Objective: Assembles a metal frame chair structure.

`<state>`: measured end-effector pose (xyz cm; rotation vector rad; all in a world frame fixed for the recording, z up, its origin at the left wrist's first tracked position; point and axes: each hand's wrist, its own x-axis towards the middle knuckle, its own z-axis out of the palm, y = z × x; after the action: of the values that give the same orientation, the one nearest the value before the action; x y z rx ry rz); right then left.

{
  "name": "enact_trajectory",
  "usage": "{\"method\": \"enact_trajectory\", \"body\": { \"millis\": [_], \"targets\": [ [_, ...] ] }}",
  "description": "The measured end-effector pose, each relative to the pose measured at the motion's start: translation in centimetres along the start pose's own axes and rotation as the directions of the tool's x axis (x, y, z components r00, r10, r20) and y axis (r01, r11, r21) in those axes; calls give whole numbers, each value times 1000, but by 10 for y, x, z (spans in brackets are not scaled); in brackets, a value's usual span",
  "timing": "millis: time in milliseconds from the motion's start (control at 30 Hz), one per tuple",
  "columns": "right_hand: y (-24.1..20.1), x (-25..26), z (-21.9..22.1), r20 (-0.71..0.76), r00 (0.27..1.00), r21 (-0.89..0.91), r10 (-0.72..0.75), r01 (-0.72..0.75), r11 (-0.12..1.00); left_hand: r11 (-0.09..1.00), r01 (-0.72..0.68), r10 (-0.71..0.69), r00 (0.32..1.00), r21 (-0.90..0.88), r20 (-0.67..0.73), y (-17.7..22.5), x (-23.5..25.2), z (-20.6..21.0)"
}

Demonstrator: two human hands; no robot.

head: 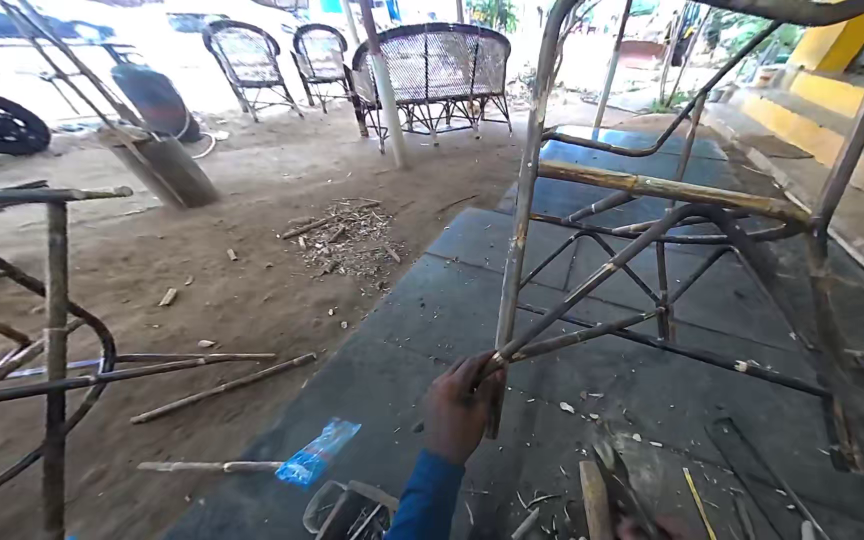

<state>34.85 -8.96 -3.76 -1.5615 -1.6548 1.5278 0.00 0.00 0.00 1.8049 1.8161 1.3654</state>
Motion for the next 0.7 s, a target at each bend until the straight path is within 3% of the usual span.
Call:
{"method": "enact_trajectory", "body": {
  "millis": [33,133,200,267,400,700],
  "targets": [
    [23,23,12,-1,981,126,-195,193,973,1000,5,-5,1000,1,11,0,0,-1],
    [-20,67,35,69,951,286,-303,272,919,1000,22,-22,998,0,52,-2,2,-5],
    [-52,81,47,38,926,269,-377,354,896,999,30,-28,997,-22,70,-3,2,-6],
    [-71,86,57,-52,904,137,-425,428,893,999,24,-22,997,-34,69,-2,3,-5],
    [-78,92,69,-179,883,-229,-434,392,891,998,27,-26,999,-54,24,-1,3,-2],
    [-93,82,71,-219,892,-452,-395,266,852,993,116,-115,992,36,-50,13,2,3]
  ]
}}
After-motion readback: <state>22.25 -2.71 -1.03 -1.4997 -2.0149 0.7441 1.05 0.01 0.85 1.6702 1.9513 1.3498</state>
